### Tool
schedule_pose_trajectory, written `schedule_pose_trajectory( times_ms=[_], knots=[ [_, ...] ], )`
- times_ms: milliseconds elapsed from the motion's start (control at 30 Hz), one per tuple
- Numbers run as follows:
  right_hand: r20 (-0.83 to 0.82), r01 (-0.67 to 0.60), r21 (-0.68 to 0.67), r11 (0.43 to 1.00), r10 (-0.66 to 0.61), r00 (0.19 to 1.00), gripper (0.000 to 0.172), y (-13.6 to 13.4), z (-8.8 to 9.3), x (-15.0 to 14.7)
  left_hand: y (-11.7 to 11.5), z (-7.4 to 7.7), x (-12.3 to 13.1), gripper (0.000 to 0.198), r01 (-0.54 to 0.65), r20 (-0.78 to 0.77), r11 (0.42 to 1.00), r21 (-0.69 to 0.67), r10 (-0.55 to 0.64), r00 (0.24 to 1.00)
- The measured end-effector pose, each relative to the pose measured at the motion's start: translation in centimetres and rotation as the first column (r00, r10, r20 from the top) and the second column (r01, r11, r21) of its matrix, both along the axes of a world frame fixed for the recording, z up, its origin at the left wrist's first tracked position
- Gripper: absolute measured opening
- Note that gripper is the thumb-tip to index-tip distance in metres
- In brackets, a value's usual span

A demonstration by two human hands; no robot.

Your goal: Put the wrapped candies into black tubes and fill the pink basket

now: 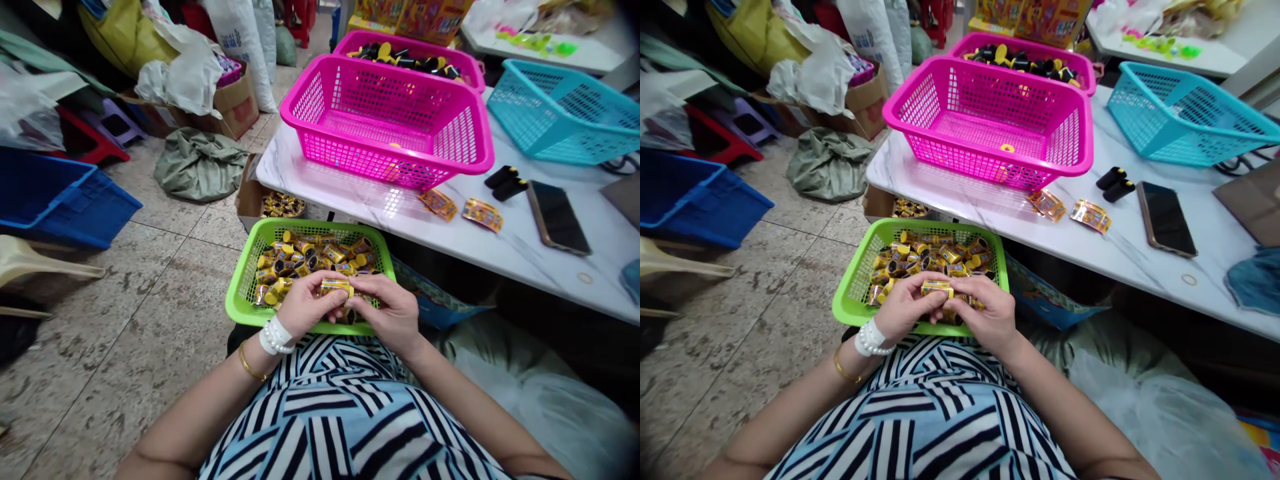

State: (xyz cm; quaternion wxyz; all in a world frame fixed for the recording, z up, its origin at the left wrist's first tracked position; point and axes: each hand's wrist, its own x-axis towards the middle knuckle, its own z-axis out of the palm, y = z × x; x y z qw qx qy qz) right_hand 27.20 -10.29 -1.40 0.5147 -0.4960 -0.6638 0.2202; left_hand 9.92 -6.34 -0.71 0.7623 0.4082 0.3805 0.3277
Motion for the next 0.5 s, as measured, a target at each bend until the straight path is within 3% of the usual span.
schedule_pose_trajectory(
  times_ms=[100,200,367,500],
  knots=[
    [0.0,-0.022,0.038,0.999,0.023,1.0,0.031,0.0,-0.2,0.2,0.2,0.0,-0.4,0.05,0.049,-0.022,0.998,-0.047,-0.05,0.999],
    [-0.012,-0.085,0.046,0.995,0.086,0.996,0.028,0.1,-0.6,-0.1,0.2,0.1,-1.0,0.044,0.02,-0.059,0.999,-0.046,-0.023,0.998],
    [-0.269,0.015,-0.204,0.979,-0.071,0.961,0.02,0.5,-1.0,-1.4,-0.3,0.7,-1.0,0.025,-0.085,-0.177,0.97,0.228,0.127,0.976],
    [-0.364,0.012,-0.275,0.961,-0.115,0.924,0.021,0.5,-0.6,-1.4,-0.1,0.5,-0.8,0.039,-0.058,-0.09,0.989,0.139,0.071,0.993]
  ],
)
